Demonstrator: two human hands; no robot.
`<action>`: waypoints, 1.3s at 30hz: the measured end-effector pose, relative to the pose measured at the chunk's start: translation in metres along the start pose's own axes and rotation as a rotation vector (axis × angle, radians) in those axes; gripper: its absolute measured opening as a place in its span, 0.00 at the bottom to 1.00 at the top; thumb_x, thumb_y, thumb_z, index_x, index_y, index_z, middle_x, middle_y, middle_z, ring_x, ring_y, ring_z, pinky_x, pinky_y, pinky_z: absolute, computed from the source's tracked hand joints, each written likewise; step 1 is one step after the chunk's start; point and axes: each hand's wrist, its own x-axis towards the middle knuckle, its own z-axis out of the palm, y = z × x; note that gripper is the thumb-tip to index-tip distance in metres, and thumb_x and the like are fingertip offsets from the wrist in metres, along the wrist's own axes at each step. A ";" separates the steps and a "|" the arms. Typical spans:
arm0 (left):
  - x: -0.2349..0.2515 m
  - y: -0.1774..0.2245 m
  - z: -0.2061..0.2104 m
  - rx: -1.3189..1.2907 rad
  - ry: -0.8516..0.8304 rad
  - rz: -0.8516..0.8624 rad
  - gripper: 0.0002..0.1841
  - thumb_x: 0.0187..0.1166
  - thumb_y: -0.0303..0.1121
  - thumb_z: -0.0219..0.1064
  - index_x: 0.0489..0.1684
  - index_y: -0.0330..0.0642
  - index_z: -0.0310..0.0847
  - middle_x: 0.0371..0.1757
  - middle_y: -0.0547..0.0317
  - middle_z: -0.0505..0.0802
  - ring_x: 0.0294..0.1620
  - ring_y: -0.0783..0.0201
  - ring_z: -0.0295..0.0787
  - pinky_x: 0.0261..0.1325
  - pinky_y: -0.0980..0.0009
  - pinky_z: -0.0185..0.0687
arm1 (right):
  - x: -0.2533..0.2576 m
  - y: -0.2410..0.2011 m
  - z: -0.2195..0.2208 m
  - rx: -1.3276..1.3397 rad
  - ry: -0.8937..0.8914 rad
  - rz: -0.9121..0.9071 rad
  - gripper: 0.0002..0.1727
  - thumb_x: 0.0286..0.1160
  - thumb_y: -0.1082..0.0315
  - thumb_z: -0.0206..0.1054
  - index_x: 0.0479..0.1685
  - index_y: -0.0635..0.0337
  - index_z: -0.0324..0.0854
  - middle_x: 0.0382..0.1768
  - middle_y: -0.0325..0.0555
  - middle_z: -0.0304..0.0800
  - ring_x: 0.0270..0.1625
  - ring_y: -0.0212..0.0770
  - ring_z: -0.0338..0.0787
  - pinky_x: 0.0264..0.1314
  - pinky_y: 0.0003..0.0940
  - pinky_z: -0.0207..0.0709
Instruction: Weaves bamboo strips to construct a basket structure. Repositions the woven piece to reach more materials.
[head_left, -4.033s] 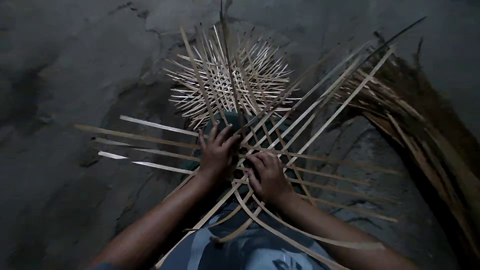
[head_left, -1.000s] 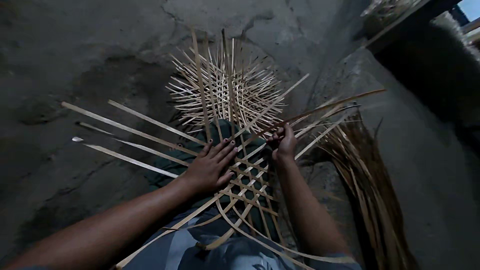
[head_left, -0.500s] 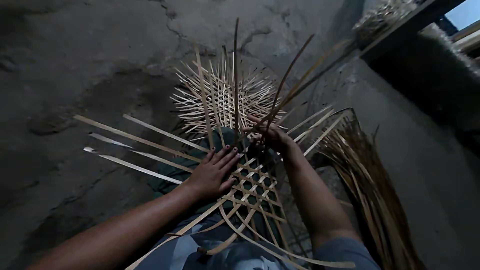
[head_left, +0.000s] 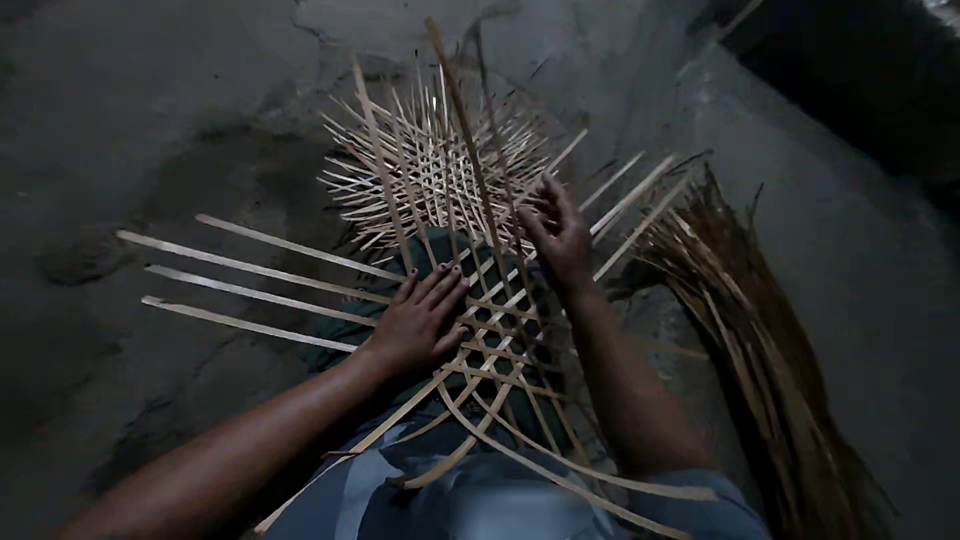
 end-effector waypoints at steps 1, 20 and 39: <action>-0.002 -0.001 0.001 -0.012 0.042 0.008 0.37 0.87 0.61 0.45 0.95 0.55 0.55 0.96 0.62 0.57 0.97 0.59 0.41 0.94 0.41 0.35 | -0.009 -0.004 -0.005 -0.016 0.056 0.000 0.35 0.84 0.52 0.66 0.87 0.58 0.66 0.76 0.54 0.80 0.71 0.40 0.87 0.70 0.37 0.85; -0.002 -0.022 0.012 -0.087 0.170 0.115 0.27 0.86 0.52 0.57 0.80 0.52 0.79 0.86 0.58 0.76 0.96 0.46 0.47 0.88 0.23 0.25 | -0.189 0.023 0.058 -0.321 -0.068 -0.131 0.14 0.85 0.58 0.59 0.51 0.48 0.91 0.46 0.42 0.94 0.55 0.44 0.92 0.59 0.49 0.85; 0.022 0.006 0.000 0.181 -0.073 0.104 0.30 0.90 0.57 0.41 0.90 0.64 0.66 0.97 0.67 0.55 0.98 0.46 0.28 0.87 0.23 0.20 | -0.187 0.021 0.057 -0.324 -0.054 -0.140 0.14 0.84 0.59 0.59 0.51 0.49 0.91 0.47 0.44 0.94 0.54 0.46 0.92 0.57 0.48 0.85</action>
